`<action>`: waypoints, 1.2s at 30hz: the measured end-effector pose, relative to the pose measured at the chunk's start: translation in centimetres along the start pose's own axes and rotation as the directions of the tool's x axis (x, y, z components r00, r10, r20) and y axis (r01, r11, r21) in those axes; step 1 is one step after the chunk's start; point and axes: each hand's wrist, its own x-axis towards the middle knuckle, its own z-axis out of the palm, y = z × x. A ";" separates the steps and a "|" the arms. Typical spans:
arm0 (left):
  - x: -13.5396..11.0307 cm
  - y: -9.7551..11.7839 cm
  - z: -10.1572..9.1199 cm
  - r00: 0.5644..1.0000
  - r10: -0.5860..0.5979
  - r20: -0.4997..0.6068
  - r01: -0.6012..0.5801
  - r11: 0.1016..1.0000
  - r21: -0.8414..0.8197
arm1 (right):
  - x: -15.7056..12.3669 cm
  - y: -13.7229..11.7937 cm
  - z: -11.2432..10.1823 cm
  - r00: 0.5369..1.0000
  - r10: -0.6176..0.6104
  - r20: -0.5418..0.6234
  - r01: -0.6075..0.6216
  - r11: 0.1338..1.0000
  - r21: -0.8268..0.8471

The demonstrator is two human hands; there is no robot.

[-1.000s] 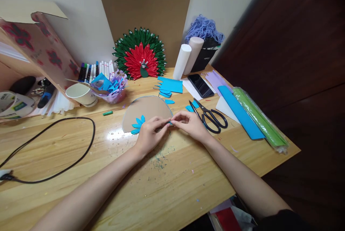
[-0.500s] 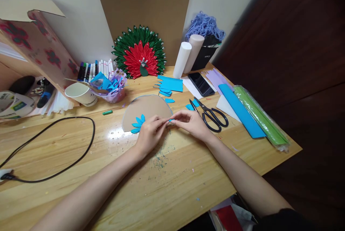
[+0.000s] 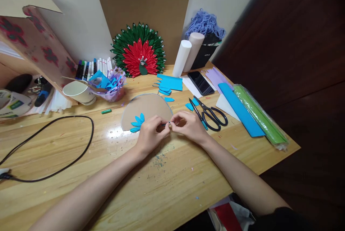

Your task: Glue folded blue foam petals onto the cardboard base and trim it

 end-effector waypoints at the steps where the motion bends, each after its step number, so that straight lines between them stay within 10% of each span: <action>1: 0.0 0.1 0.0 1.000 -0.014 -0.009 0.014 1.000 -0.015 | 0.0 0.1 -0.1 1.000 0.003 -0.008 -0.003 1.000 -0.002; 26: 0.1 -0.6 -0.3 0.963 -0.269 0.031 0.268 0.928 -0.259 | 0.4 0.7 -0.6 0.981 0.194 0.004 -0.190 0.955 0.230; 36: 0.3 -0.3 0.0 0.945 -0.299 0.132 0.326 0.884 -0.335 | 0.2 -0.5 -0.2 0.999 0.027 0.032 -0.030 0.996 0.080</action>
